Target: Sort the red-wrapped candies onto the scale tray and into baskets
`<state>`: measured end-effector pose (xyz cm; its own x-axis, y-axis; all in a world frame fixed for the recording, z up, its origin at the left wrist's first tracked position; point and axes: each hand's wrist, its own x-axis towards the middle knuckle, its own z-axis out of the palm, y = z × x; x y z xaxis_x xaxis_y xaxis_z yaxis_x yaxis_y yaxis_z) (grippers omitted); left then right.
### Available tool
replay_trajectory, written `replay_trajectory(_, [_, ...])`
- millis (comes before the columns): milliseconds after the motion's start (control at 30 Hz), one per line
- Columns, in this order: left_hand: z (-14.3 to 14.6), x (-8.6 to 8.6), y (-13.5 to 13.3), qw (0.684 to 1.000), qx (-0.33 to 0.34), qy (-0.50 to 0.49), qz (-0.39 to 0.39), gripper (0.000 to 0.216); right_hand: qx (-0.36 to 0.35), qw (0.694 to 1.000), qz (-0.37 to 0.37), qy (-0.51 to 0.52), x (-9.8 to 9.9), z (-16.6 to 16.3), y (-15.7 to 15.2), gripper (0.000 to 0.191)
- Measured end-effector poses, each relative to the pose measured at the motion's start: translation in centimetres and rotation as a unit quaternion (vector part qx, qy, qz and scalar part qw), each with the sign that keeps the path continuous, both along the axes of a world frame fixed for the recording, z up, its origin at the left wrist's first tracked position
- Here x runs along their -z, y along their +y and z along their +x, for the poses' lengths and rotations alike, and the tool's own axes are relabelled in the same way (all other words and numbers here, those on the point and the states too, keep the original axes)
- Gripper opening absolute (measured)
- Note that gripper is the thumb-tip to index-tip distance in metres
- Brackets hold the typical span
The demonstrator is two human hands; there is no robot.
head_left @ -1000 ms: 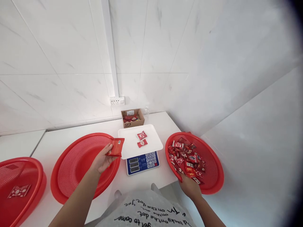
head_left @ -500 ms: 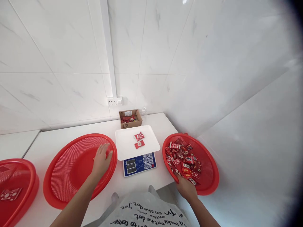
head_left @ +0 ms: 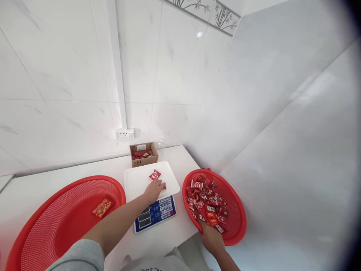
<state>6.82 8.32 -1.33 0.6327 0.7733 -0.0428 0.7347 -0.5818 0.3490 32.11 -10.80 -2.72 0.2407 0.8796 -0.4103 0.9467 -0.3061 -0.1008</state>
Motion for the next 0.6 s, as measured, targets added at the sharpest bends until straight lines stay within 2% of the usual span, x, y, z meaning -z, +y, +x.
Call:
replay_trajectory(67, [0.1,-0.1,1.1,1.000,0.000,0.004,0.011,0.044,0.008,1.000,-0.002,0.006,0.0,0.0,0.0,0.055])
replay_trajectory(267, [-0.3,-0.4,3.5,0.998,-0.063,0.023,0.002,0.042,0.002,1.000,0.011,0.003,0.3,0.1,0.0,0.054])
replay_trajectory(467, [-1.4,-0.7,2.3,0.997,-0.073,-0.014,-0.005,0.029,0.004,1.000,0.011,0.010,0.0,0.1,0.0,0.055])
replay_trajectory(600, [-3.9,-1.1,1.3,0.991,-0.116,-0.068,-0.010,0.028,0.007,1.000,0.006,0.013,-0.1,0.1,0.0,0.055])
